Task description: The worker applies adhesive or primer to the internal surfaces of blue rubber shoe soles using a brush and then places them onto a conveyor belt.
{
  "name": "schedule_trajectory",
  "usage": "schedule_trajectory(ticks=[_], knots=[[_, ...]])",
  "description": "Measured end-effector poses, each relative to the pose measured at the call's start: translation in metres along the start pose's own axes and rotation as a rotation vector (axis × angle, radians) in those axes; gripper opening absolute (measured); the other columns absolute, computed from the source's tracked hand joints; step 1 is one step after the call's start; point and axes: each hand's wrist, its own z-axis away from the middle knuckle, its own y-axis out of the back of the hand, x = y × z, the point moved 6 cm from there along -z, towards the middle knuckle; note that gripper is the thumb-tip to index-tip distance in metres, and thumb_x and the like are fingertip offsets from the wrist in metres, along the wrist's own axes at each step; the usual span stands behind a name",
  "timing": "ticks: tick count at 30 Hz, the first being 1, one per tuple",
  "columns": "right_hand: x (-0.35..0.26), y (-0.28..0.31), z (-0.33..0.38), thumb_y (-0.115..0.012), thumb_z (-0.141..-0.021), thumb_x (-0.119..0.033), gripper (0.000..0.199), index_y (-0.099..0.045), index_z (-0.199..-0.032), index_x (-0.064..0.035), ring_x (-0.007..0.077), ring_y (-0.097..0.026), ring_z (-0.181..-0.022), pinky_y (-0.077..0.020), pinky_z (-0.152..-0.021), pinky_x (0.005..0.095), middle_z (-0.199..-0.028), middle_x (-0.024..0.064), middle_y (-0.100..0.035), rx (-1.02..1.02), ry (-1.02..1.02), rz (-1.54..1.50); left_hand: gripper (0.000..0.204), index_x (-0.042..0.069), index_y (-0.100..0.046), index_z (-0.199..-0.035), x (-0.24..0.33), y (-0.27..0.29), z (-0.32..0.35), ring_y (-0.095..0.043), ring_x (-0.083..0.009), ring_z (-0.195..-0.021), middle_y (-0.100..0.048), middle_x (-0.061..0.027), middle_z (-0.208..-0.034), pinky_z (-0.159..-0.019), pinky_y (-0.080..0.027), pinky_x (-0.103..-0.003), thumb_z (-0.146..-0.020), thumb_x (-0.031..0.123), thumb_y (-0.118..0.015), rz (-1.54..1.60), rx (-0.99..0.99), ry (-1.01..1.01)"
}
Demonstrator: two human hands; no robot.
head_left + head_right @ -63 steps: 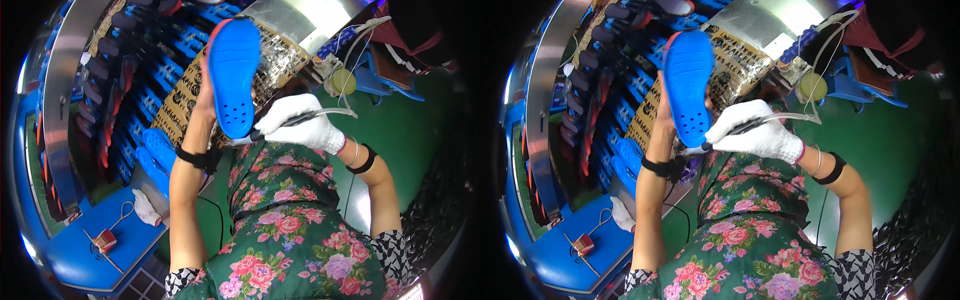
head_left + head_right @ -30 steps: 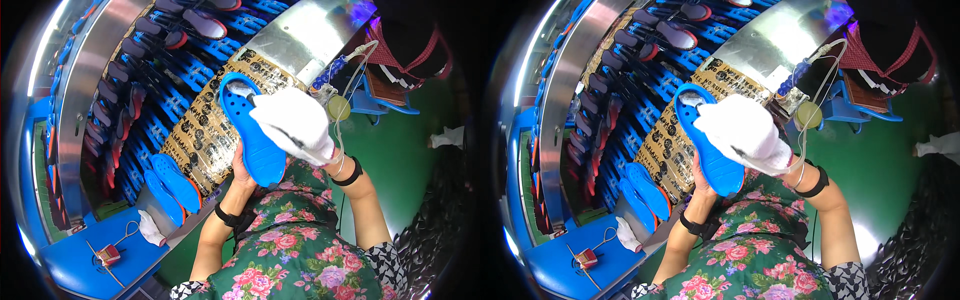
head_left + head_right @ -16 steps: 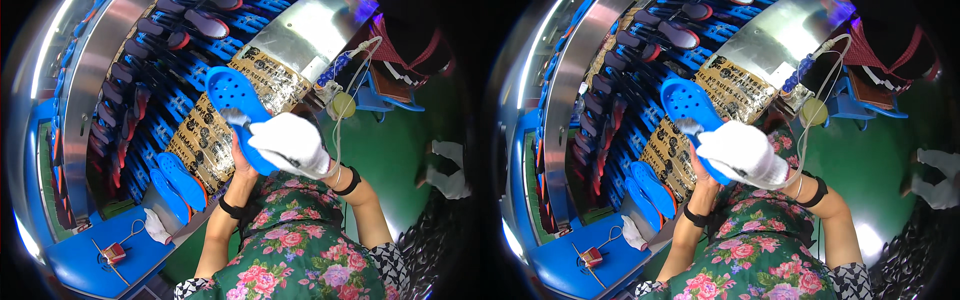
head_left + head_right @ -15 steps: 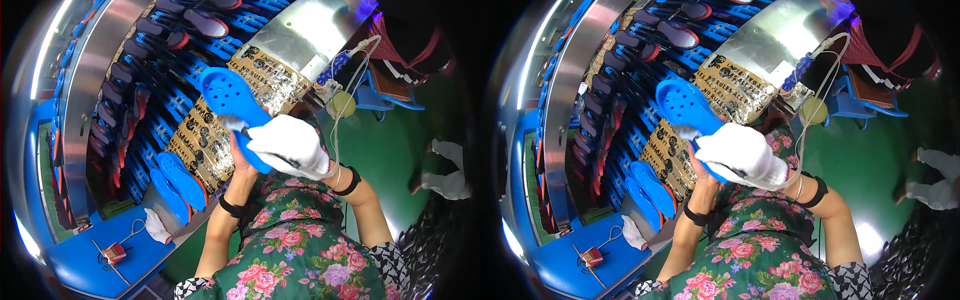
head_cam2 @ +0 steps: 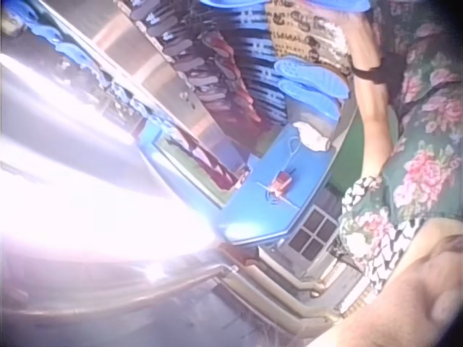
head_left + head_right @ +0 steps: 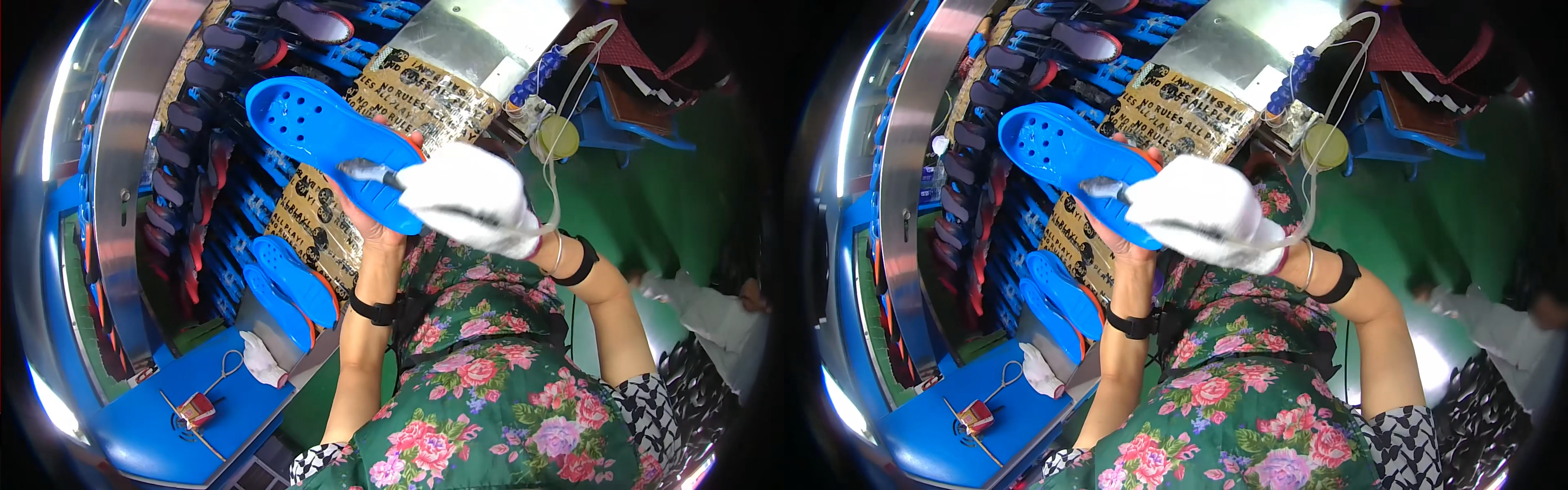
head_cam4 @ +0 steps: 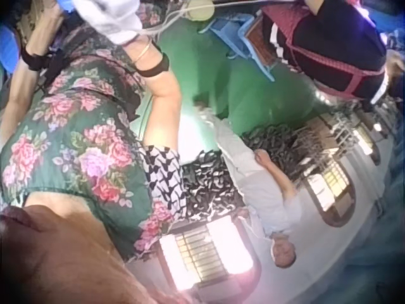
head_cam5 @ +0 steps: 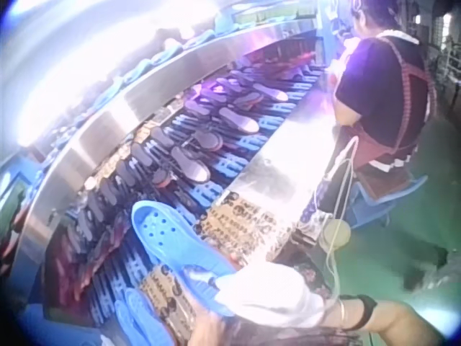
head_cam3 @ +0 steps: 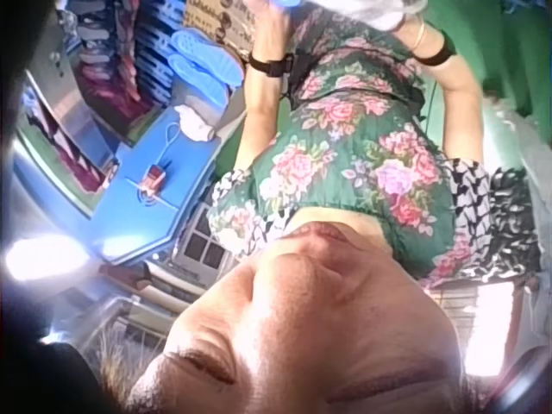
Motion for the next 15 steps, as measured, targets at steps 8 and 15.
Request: schedule_trajectory(ticks=[8,15], knots=[[0.005,-0.002,0.006,-0.08,-0.08,-0.012,0.026,-0.076,-0.106,-0.01,0.0256,-0.072,-0.085,-0.0578,-0.075,0.0379,-0.101,0.0081,-0.075,-0.066,0.038,-0.013,0.099,0.007,-0.036,-0.151,0.005,-0.01,0.001,-0.057,-0.043,-0.12,-0.057,-0.0245,-0.133,-0.091,-0.053,-0.063,-0.085,0.076,-0.059,0.139,-0.018,0.152],[0.0,-0.011,0.011,-0.083,-0.077,-0.006,0.022,-0.078,-0.099,-0.0085,0.0237,-0.072,-0.086,-0.058,-0.076,0.0349,-0.1,0.0088,-0.076,-0.219,-0.085,-0.234,0.101,0.005,-0.031,-0.154,0.017,-0.01,-0.005,-0.051,-0.0429,-0.126,-0.051,-0.02,-0.141,-0.095,-0.049,-0.056,-0.083,0.065,-0.07,0.004,-0.196,0.292]])
